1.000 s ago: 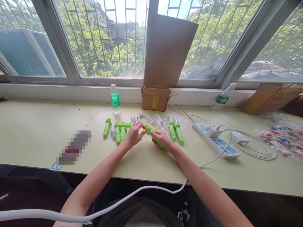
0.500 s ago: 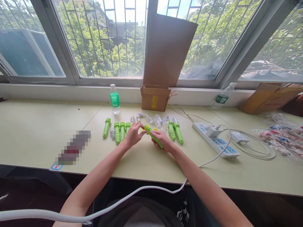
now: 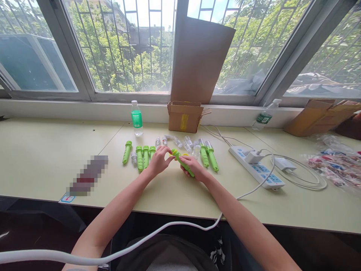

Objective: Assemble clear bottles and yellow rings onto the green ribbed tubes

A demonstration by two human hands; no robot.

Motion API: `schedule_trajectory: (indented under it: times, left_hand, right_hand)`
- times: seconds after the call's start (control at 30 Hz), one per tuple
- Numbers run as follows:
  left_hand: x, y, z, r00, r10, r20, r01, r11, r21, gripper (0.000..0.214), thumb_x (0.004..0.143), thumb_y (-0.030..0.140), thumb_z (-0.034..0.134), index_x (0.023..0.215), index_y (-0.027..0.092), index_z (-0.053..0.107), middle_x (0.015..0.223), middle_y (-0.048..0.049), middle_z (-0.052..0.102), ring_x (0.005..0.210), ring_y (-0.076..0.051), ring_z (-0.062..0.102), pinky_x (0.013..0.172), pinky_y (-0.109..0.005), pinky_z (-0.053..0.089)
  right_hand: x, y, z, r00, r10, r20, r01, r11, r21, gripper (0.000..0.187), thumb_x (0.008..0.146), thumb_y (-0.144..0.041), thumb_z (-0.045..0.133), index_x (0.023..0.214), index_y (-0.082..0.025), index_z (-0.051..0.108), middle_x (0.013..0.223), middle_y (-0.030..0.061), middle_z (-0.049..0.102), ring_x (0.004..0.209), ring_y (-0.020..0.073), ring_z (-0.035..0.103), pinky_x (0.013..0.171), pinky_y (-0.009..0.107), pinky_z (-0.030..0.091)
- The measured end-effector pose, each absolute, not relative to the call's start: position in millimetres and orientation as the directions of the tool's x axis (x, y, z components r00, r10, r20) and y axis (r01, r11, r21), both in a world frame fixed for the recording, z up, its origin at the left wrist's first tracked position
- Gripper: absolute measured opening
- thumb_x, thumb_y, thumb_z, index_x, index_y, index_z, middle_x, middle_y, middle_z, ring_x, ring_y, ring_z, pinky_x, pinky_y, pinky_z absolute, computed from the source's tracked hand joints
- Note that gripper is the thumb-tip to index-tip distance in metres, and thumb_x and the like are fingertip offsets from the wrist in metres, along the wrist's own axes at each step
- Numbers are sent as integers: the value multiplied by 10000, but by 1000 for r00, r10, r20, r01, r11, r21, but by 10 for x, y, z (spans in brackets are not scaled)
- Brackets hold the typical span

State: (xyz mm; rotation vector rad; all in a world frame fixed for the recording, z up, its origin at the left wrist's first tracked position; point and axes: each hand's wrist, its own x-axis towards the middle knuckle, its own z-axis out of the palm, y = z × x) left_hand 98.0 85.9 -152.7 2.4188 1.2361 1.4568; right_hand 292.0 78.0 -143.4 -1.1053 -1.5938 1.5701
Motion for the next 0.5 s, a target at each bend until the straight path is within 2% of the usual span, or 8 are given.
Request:
schedule_trajectory:
  times: [0.5]
  left_hand:
    - [987, 849, -1500, 236, 646, 726, 580, -693, 428, 133, 810, 299, 636, 845, 197, 559, 894, -41, 617, 910, -202, 562, 811, -377, 482]
  right_hand:
    - [2930, 794, -1444, -448, 881, -153, 114, -114, -987, 494, 759, -625, 529, 951, -175, 597, 500, -36, 492, 371, 90, 400, 341, 210, 271]
